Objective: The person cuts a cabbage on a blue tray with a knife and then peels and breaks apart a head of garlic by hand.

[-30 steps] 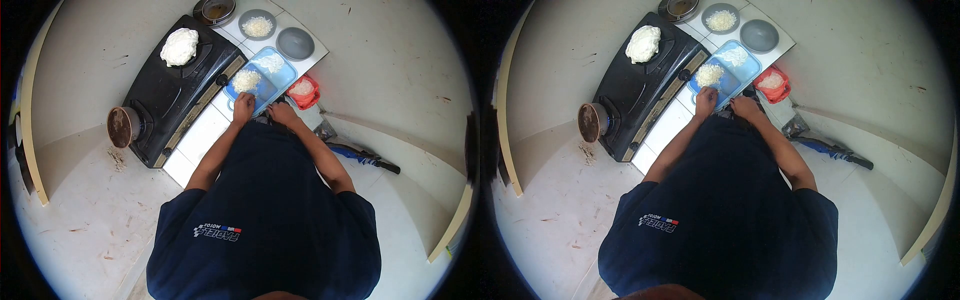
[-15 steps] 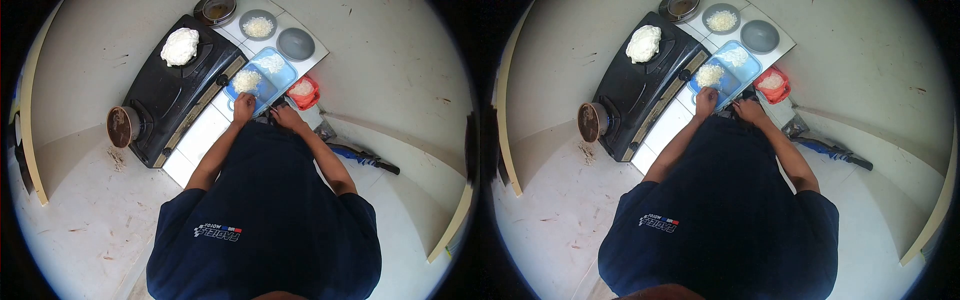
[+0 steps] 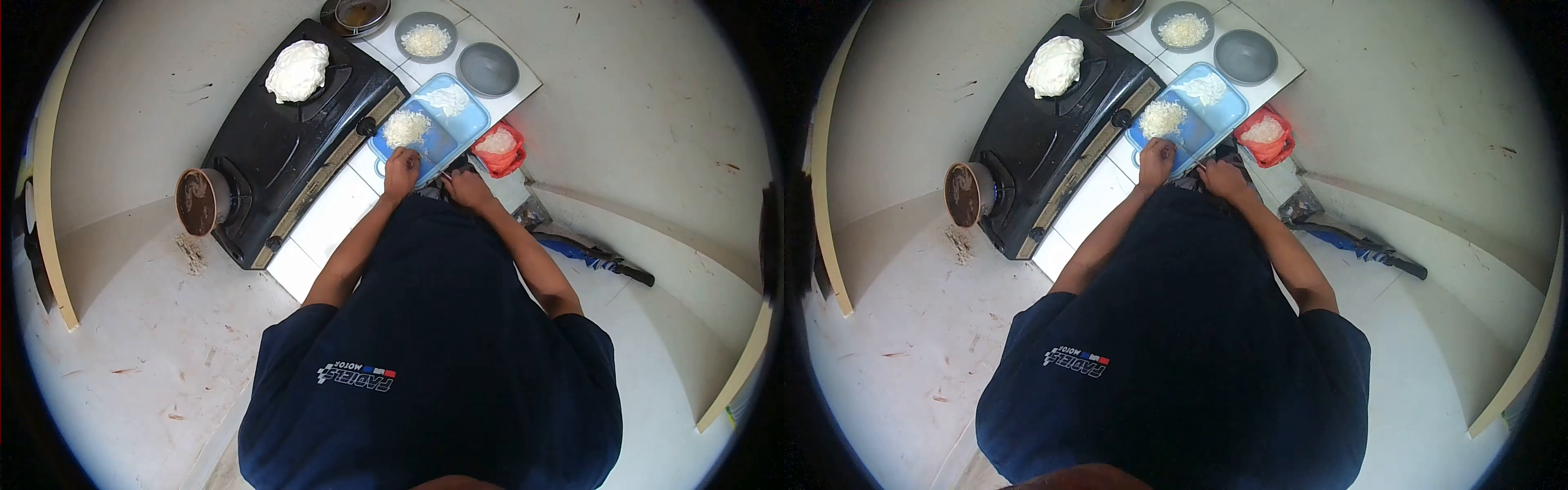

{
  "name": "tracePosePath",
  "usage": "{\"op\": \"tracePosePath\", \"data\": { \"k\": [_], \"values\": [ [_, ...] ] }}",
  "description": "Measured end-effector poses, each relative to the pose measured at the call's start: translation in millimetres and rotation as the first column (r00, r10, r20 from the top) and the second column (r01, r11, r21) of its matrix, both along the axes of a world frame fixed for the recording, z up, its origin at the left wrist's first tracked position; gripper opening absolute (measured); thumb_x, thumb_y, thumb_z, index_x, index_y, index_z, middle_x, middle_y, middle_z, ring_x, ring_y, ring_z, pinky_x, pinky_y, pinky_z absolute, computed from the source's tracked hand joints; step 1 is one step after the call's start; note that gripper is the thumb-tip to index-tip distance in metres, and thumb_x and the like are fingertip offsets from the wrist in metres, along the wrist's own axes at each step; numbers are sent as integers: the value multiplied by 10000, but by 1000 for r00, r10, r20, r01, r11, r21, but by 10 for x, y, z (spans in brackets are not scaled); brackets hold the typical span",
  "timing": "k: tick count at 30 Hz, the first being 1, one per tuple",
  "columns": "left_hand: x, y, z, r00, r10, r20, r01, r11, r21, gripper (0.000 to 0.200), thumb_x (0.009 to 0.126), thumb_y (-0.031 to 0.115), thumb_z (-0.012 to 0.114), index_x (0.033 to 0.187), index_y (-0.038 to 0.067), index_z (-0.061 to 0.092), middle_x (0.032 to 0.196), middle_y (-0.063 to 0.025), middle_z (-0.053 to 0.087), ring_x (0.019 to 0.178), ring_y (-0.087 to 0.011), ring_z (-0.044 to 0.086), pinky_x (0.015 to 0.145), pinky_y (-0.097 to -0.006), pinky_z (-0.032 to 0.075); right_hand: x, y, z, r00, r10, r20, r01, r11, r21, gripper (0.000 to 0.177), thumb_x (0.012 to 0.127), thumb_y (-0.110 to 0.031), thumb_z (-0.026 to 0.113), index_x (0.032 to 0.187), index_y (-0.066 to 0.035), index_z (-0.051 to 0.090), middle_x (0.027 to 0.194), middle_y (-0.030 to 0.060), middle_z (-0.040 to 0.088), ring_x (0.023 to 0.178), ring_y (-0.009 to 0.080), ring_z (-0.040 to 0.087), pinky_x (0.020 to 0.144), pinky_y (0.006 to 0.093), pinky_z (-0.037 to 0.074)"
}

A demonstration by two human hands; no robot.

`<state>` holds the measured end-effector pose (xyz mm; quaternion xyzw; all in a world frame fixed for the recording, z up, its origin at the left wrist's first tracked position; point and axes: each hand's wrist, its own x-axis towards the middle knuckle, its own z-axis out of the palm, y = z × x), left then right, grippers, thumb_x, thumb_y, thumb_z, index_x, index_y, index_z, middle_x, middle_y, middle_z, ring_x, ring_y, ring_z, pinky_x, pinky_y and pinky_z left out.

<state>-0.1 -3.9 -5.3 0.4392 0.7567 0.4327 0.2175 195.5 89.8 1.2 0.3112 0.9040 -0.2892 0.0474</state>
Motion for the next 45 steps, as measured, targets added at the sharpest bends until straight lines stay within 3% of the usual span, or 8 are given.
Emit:
{"op": "tracePosePath", "data": {
  "k": [12,18,27,29,33,36,38,45],
  "values": [
    [22,-7,-2,1000,24,-15,-23,1000,19,38,862,-15,698,901,-15,699,843,-156,616,726,-301,662,675,-400,532,-8,57,-91,999,52,4,-52,998,21,448,1027,-370,567,922,55,662,792,289,690,744,462,695,697,546,573],
    [11,-14,-9,998,16,60,-19,999,46,30,879,-10,696,903,-20,682,843,-161,609,733,-312,660,674,-412,528,-2,80,110,998,32,58,-29,999,-39,452,1028,-375,564,932,56,661,822,285,693,761,458,696,706,549,573],
    [-12,-81,-39,995,-64,-81,66,998,18,53,898,20,691,932,-21,686,858,-187,599,788,-377,647,720,-456,526,131,163,71,999,13,46,-12,1000,-7,457,1028,-390,560,918,42,664,804,281,686,761,465,688,712,558,559],
    [-38,-89,-54,964,-147,-223,162,986,48,91,903,50,698,956,-24,699,886,-197,604,836,-388,644,761,-467,529,105,236,178,995,44,92,-43,999,-9,458,1031,-407,536,984,20,695,875,267,718,829,458,714,754,550,584],
    [-42,-86,-34,943,-170,-287,186,982,32,121,904,70,701,977,-27,707,902,-202,607,869,-392,643,786,-460,532,-14,268,191,996,6,91,-5,1000,-9,469,1031,-415,538,992,26,695,865,266,716,818,456,712,750,553,582],
    [-39,-83,-41,959,-159,-235,158,987,-23,115,899,68,701,969,-21,716,895,-193,613,849,-385,649,771,-458,537,-16,258,232,998,-13,68,14,1000,-12,485,1028,-428,542,995,30,697,863,265,715,819,456,710,749,555,579],
    [-27,-67,-43,990,-86,-113,85,996,-10,85,890,52,696,937,-15,720,875,-184,617,807,-368,654,740,-451,537,33,231,257,999,20,36,-18,999,-49,490,1028,-434,540,998,30,697,860,272,713,809,464,708,746,559,577],
    [13,-51,-75,998,7,-55,-6,1000,27,73,870,14,690,926,-6,732,837,-173,610,744,-337,651,687,-427,522,179,58,181,1000,-7,-3,6,999,-48,471,1034,-426,551,994,31,659,789,295,670,766,479,675,695,571,540]
  ]
}}
